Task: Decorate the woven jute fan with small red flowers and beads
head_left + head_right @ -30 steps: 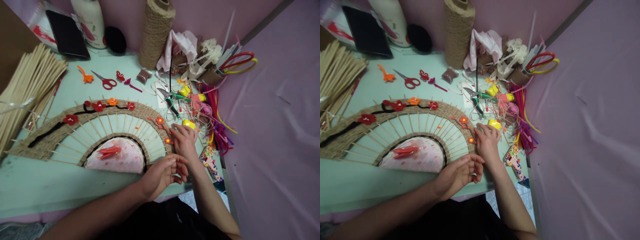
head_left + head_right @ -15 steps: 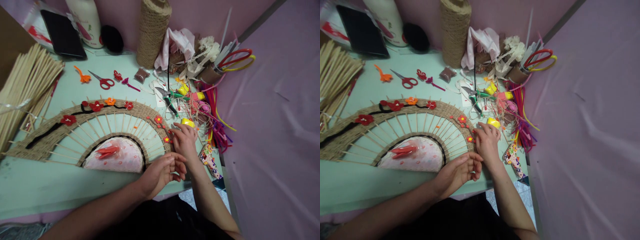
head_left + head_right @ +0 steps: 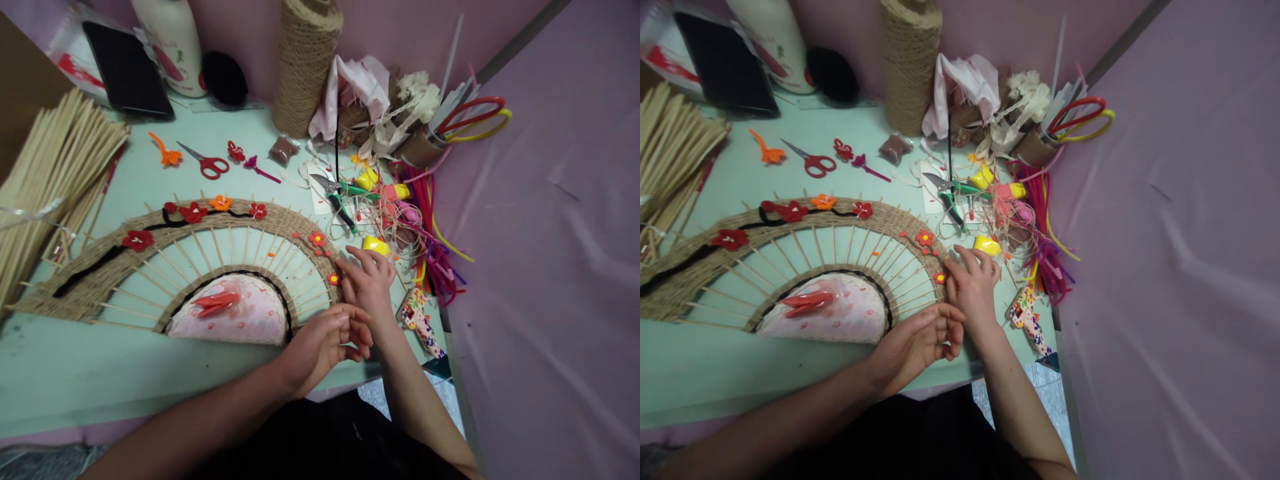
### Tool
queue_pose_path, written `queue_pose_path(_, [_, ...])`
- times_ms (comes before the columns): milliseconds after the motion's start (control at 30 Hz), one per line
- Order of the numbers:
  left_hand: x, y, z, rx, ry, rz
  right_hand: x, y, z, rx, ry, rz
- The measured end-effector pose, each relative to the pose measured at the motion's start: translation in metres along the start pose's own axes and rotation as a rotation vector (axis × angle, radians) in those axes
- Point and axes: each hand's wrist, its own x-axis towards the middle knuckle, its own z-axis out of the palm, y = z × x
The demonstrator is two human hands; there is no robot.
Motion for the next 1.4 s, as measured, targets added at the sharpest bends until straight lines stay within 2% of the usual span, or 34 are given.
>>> queue_pose_path(233, [0.001,-0.001,-0.001,0.009,-0.005,0.0,-0.002,0.0,-0.004,0.015,0.041,0.02])
queue_pose_path(433, [0.001,0.0,0.0,0.008,0.003,0.003,-0.001,-0.001,-0.003,0.0,-0.015,0.02])
queue_pose_path(600, [0.002,-0.001,-0.002,0.009,-0.002,-0.001,-0.004,0.001,-0.011,-0.02,0.051,0.058])
queue_pose_path(833, [0.001,0.0,0.0,-0.004,-0.003,-0.003,-0.01,0.003,-0.011,-0.038,-0.047,0.069])
queue_pose_path(1400, [0.0,0.001,0.002,0.02,0.018,0.009,-0.008,-0.002,-0.01,-0.032,-0.028,0.051])
